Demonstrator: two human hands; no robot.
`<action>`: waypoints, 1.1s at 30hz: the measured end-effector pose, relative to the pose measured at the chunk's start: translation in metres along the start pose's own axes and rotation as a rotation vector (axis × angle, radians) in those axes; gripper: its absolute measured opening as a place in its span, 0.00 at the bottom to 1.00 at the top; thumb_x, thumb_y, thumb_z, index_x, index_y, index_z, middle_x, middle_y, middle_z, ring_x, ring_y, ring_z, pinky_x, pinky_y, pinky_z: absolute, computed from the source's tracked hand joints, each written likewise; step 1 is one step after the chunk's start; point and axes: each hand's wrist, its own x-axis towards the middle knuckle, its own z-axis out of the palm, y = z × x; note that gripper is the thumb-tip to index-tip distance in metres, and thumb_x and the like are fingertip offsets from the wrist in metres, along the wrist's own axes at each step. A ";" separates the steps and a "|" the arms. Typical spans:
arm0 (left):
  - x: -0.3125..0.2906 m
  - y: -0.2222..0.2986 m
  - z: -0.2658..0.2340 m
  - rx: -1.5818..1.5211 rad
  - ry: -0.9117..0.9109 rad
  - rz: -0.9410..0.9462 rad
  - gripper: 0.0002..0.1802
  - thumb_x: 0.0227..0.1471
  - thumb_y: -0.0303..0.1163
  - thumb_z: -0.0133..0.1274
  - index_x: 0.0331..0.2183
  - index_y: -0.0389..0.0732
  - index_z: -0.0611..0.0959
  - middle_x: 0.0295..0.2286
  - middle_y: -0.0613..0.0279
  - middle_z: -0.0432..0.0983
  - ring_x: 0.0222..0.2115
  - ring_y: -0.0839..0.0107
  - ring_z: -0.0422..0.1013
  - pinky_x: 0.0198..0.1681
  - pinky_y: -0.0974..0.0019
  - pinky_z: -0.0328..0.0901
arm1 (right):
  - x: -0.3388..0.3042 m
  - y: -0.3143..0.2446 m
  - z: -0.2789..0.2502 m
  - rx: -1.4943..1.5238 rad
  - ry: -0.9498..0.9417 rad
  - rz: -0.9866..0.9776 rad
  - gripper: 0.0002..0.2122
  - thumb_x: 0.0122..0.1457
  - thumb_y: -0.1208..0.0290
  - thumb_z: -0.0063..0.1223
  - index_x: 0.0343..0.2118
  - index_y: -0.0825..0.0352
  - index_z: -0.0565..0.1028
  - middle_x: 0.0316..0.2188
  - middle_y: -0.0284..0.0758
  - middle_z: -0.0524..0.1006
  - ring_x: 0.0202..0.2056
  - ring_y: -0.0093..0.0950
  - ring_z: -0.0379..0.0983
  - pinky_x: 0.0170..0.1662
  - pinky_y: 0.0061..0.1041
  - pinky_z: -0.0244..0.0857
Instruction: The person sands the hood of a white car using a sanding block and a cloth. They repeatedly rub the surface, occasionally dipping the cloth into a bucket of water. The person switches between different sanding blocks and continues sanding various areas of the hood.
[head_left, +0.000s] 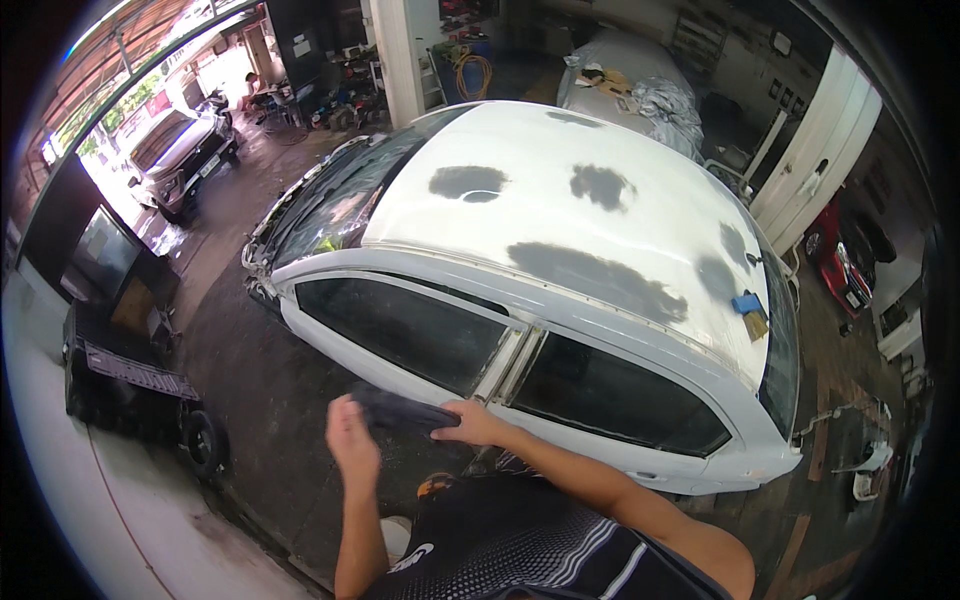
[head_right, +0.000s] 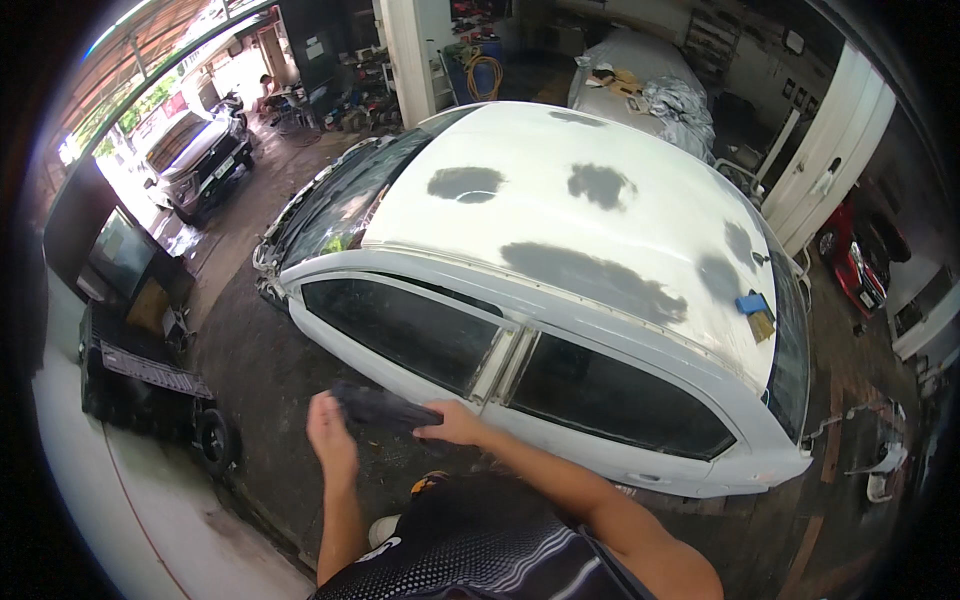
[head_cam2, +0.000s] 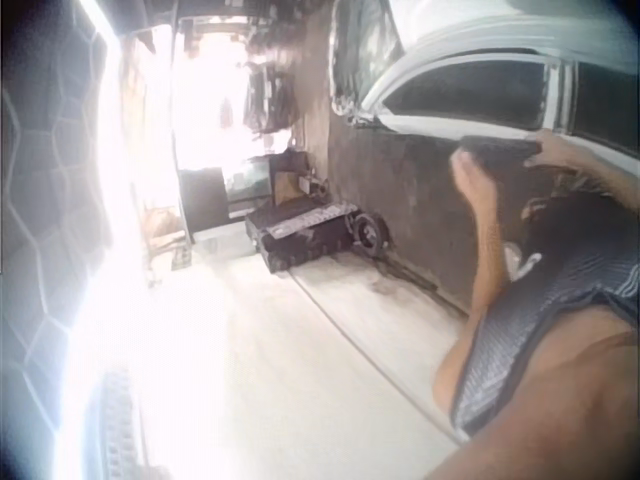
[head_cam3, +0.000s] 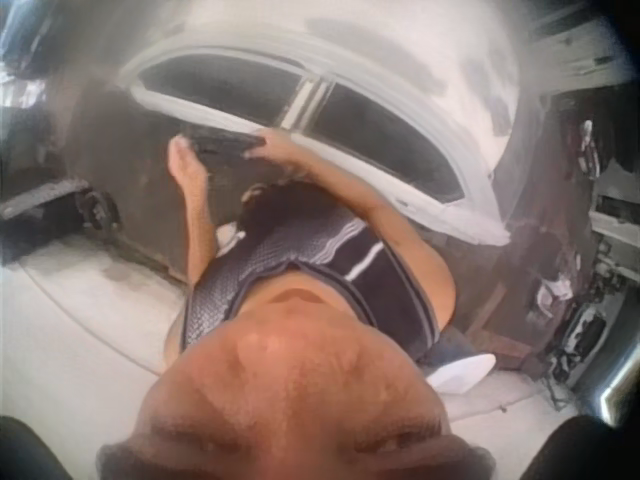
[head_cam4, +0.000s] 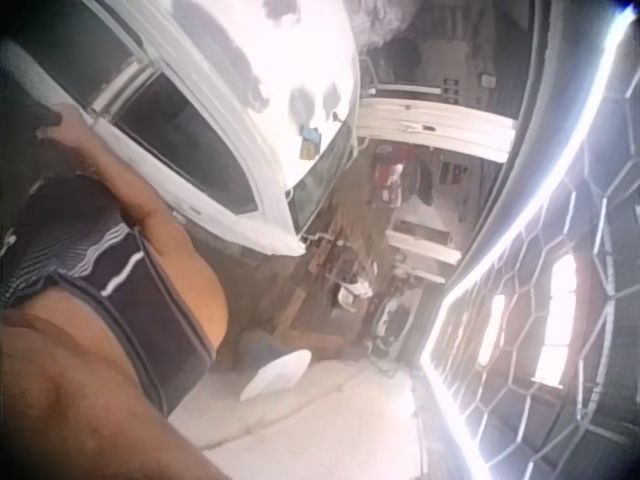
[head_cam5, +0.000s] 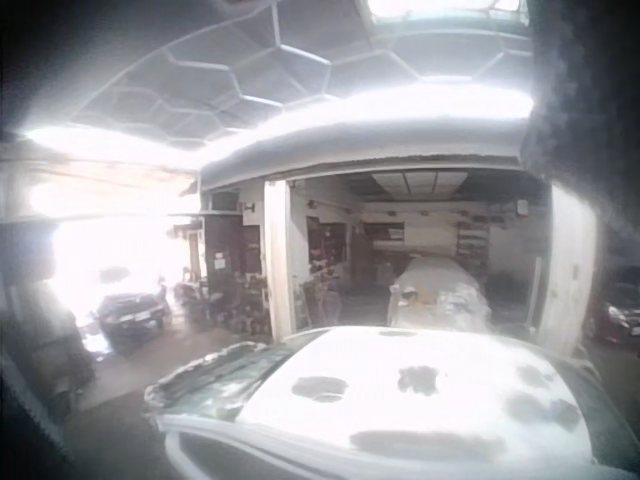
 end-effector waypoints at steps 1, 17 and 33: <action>0.002 -0.005 -0.024 0.011 0.028 -0.054 0.17 0.74 0.37 0.43 0.44 0.34 0.80 0.33 0.69 0.74 0.35 0.81 0.67 0.40 0.74 0.64 | 0.005 -0.007 -0.006 0.077 -0.026 0.013 0.21 0.57 0.54 0.70 0.43 0.67 0.80 0.33 0.40 0.80 0.35 0.31 0.76 0.42 0.31 0.68; -0.082 -0.006 -0.028 0.163 -0.188 -0.223 0.40 0.48 0.11 0.58 0.63 0.41 0.72 0.47 0.46 0.77 0.50 0.55 0.76 0.57 0.60 0.67 | 0.061 -0.094 0.016 -0.502 -0.559 -0.463 0.25 0.45 0.61 0.70 0.45 0.66 0.77 0.44 0.43 0.77 0.48 0.43 0.77 0.48 0.40 0.72; -0.025 0.039 -0.041 -0.407 0.285 -0.159 0.29 0.45 0.10 0.42 0.51 0.30 0.80 0.43 0.59 0.77 0.45 0.72 0.75 0.52 0.69 0.68 | 0.069 -0.071 0.065 0.126 -0.279 -0.326 0.21 0.55 0.69 0.70 0.49 0.69 0.74 0.36 0.37 0.79 0.38 0.28 0.76 0.44 0.30 0.70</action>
